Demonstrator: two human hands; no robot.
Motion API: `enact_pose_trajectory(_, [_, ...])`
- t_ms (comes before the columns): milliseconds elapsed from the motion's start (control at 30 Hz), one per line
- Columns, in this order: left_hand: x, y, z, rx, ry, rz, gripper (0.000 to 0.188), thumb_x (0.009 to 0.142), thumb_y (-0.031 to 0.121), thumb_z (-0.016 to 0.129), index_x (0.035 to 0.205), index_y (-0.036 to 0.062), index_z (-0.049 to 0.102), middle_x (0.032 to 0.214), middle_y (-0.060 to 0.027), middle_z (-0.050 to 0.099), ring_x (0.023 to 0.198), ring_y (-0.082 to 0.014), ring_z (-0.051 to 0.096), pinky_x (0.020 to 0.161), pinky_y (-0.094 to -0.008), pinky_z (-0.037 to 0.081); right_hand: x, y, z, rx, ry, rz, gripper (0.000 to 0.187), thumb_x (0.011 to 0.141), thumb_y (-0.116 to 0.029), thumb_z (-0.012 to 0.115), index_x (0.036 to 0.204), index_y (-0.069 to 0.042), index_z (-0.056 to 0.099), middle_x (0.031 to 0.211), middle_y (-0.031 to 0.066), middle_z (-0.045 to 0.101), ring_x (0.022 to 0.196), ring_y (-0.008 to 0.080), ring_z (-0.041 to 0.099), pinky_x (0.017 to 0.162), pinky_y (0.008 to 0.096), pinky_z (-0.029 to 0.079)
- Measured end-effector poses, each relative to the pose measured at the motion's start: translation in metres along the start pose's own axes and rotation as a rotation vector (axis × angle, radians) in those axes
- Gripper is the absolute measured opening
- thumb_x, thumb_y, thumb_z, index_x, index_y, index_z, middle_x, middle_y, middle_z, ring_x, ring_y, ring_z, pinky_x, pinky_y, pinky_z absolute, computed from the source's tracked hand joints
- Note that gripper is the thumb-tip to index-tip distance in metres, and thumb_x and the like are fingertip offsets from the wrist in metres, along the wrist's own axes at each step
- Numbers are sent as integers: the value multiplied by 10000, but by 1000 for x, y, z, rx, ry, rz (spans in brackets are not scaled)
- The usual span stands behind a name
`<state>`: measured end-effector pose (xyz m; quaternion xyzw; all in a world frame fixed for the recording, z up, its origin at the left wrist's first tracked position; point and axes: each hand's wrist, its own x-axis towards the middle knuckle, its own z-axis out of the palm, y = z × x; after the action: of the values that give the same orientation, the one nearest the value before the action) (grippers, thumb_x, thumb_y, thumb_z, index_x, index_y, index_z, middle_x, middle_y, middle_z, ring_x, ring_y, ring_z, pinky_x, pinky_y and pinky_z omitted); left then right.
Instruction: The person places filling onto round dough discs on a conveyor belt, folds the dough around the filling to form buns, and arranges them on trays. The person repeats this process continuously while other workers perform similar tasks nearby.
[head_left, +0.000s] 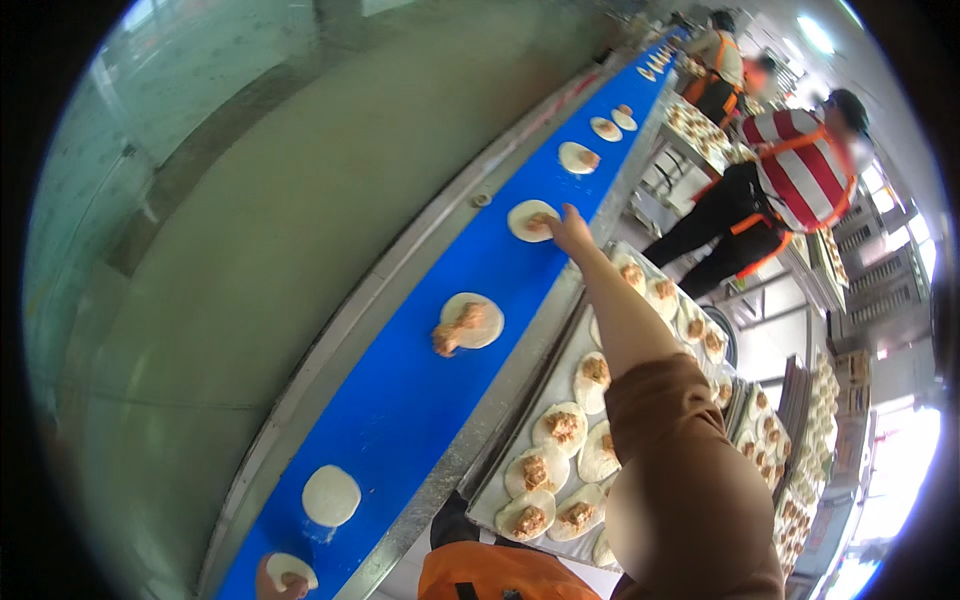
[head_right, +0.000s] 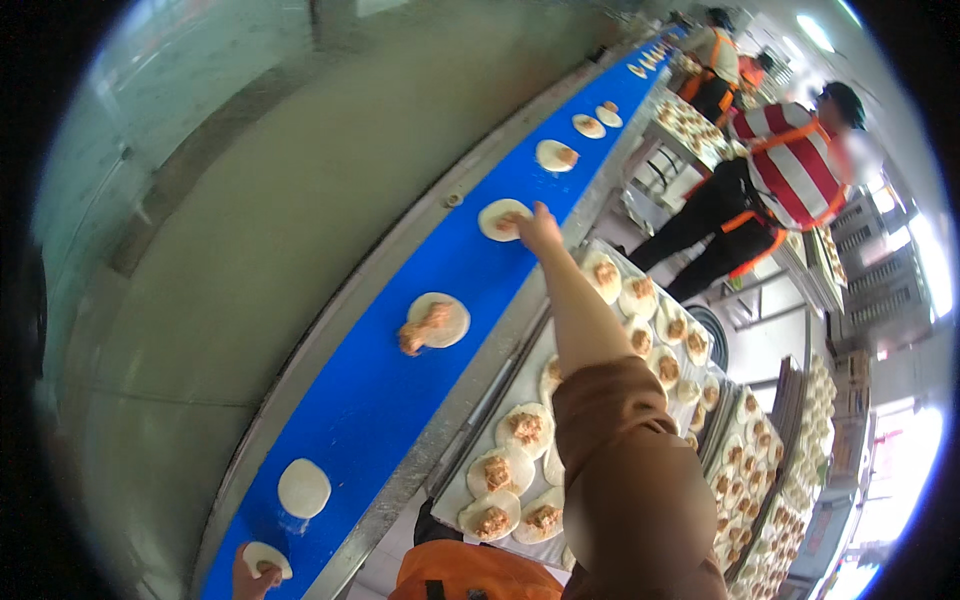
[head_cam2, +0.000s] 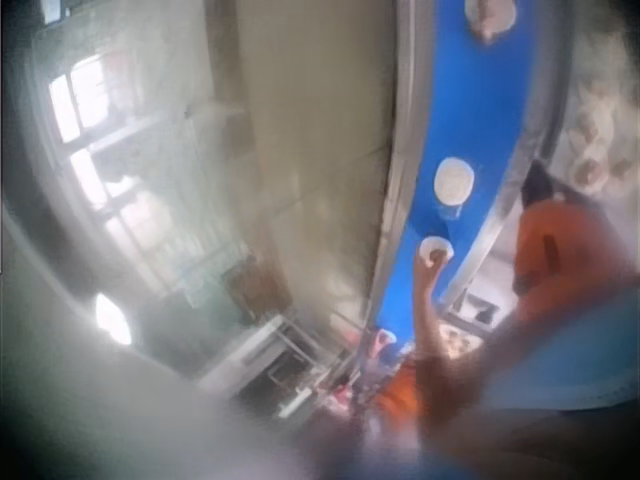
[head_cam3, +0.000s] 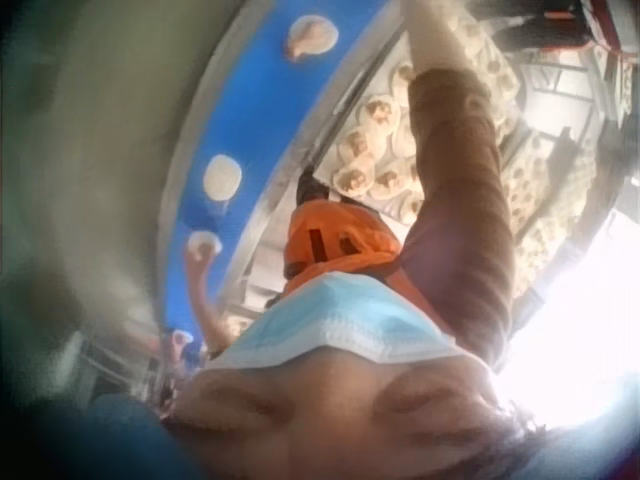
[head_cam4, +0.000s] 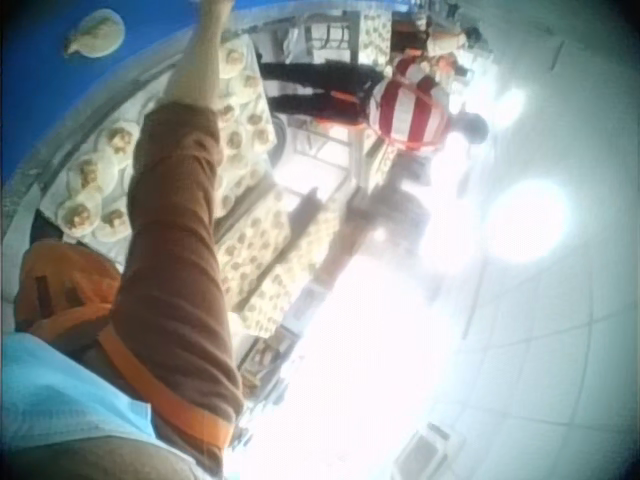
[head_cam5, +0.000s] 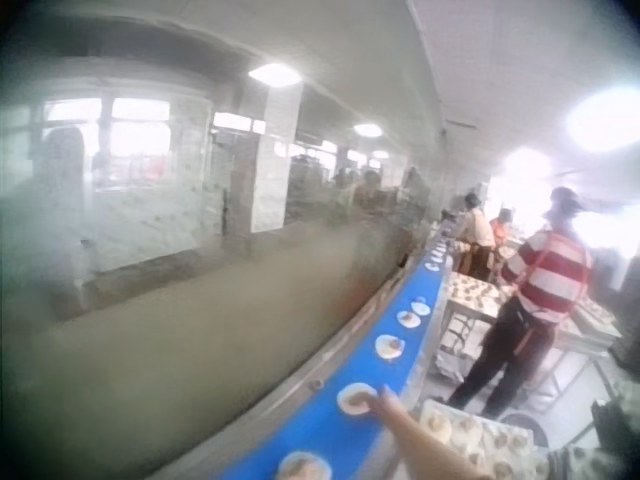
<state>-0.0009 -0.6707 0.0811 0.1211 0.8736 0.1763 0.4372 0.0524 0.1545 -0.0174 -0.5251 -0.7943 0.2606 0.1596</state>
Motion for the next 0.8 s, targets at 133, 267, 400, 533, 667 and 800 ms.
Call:
enact_pose_trajectory(133, [11,10,-1,-57,0,-131,362,979,273,605,1261,46,603,1092,-122,654,1064,-266,609,991,-423,478,7,-22,30,-318,-163,215,934,713,-688,759,1367,-48,572,1346,214,609,1224,354,605,985,445,514])
enact_pose_trajectory(267, [24,51,8,-156,0,-190,355,991,293,581,1260,62,595,1070,-105,636,1043,-255,594,983,-438,468,-8,-44,36,-299,-533,282,979,588,-651,873,1371,-128,603,1429,20,578,1338,263,531,1069,478,450])
enact_pose_trajectory(400, [40,94,28,-417,-44,-207,350,1003,314,556,1258,78,588,1048,-89,617,1022,-244,578,975,-453,459,-71,-59,45,-291,-486,103,945,589,-532,900,1354,-78,582,1416,182,498,1349,414,440,996,482,481])
enact_pose_trajectory(533, [49,121,56,-883,-115,-236,345,1014,335,531,1256,94,581,1026,-72,599,1001,-233,563,967,-468,450,-142,-77,70,-36,-336,-32,562,690,-223,836,1159,-59,573,1064,165,668,1006,328,670,855,413,565])
enact_pose_trajectory(667, [49,132,75,-1198,-245,-271,342,1026,356,507,1255,110,574,1004,-56,580,979,-222,548,958,-483,441,-198,-83,90,237,-183,-18,442,752,-149,763,1119,-41,542,1014,204,671,979,374,668,806,461,557])
enact_pose_trajectory(800, [48,135,75,-1525,-708,-263,341,1038,377,482,1253,126,567,982,-39,562,958,-211,532,950,-498,431,-253,-99,56,613,-24,-133,485,727,-88,734,1174,-26,558,1027,222,661,990,425,636,855,482,529])
